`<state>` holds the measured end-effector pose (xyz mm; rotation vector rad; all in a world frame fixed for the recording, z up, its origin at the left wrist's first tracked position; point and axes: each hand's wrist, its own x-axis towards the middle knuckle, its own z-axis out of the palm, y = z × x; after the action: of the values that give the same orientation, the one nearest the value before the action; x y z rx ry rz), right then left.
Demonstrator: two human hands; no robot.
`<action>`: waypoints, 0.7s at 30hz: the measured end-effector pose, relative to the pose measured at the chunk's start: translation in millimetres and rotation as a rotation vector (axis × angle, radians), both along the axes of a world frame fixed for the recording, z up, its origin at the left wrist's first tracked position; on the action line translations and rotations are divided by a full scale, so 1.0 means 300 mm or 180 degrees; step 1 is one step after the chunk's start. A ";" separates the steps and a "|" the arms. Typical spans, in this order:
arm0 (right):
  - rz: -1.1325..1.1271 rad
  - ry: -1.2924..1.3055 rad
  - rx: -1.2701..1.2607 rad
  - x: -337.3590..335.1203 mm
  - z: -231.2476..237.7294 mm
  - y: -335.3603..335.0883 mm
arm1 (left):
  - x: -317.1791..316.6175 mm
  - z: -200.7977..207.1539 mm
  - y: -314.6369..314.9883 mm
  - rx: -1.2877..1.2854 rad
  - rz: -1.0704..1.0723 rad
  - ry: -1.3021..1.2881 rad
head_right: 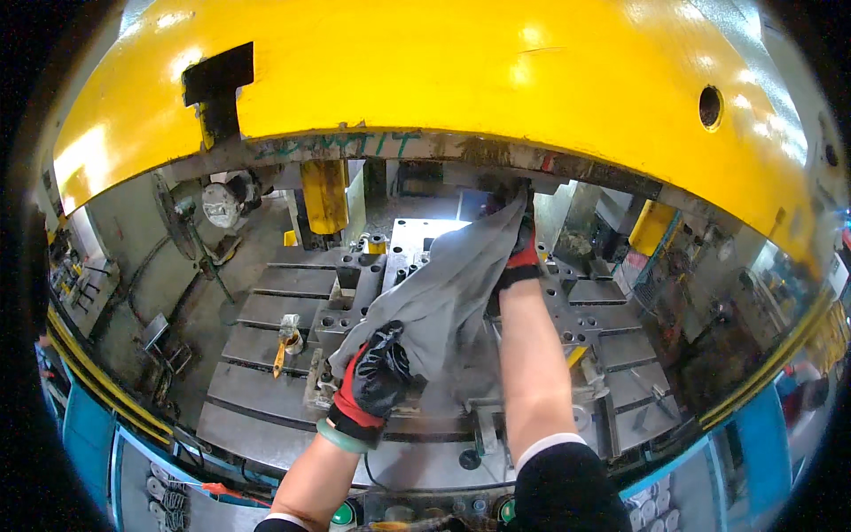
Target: Operates an industrial press to stamp metal components, loading raw parts and unloading finished items into a bin.
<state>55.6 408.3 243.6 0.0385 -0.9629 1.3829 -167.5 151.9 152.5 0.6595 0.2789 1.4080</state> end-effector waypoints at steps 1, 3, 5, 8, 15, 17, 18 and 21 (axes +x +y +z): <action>-0.0239 -0.0046 -0.0023 -0.024 0.001 0.009 | -0.001 0.001 -0.003 0.0177 0.0455 0.0700; 0.0301 0.0253 -0.0111 -0.048 -0.002 -0.022 | -0.016 0.000 -0.017 0.0606 0.1284 0.2177; 0.1177 0.0652 -0.0326 -0.045 0.006 -0.084 | -0.022 0.002 -0.016 0.0902 0.1717 0.2504; 0.1629 0.0653 -0.0230 -0.036 0.036 -0.160 | -0.022 0.013 -0.021 0.0259 0.0913 0.0742; 0.0807 -0.0842 0.0060 -0.013 0.086 -0.119 | -0.026 0.042 -0.021 -0.0274 0.0421 0.0069; 0.0111 -0.1590 0.0282 0.003 0.082 -0.122 | -0.016 0.031 -0.008 -0.0259 0.0724 0.0357; -0.0508 -0.2086 0.0391 0.008 0.082 -0.126 | -0.015 0.023 -0.003 -0.0315 0.0623 0.0263; -0.2340 -0.3780 0.1638 0.012 0.101 -0.136 | -0.003 -0.002 0.028 -0.0369 0.0305 0.0068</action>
<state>59.0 367.5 273.9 -0.7516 -2.0247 0.3380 -168.5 160.2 151.9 0.5724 0.4106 1.4651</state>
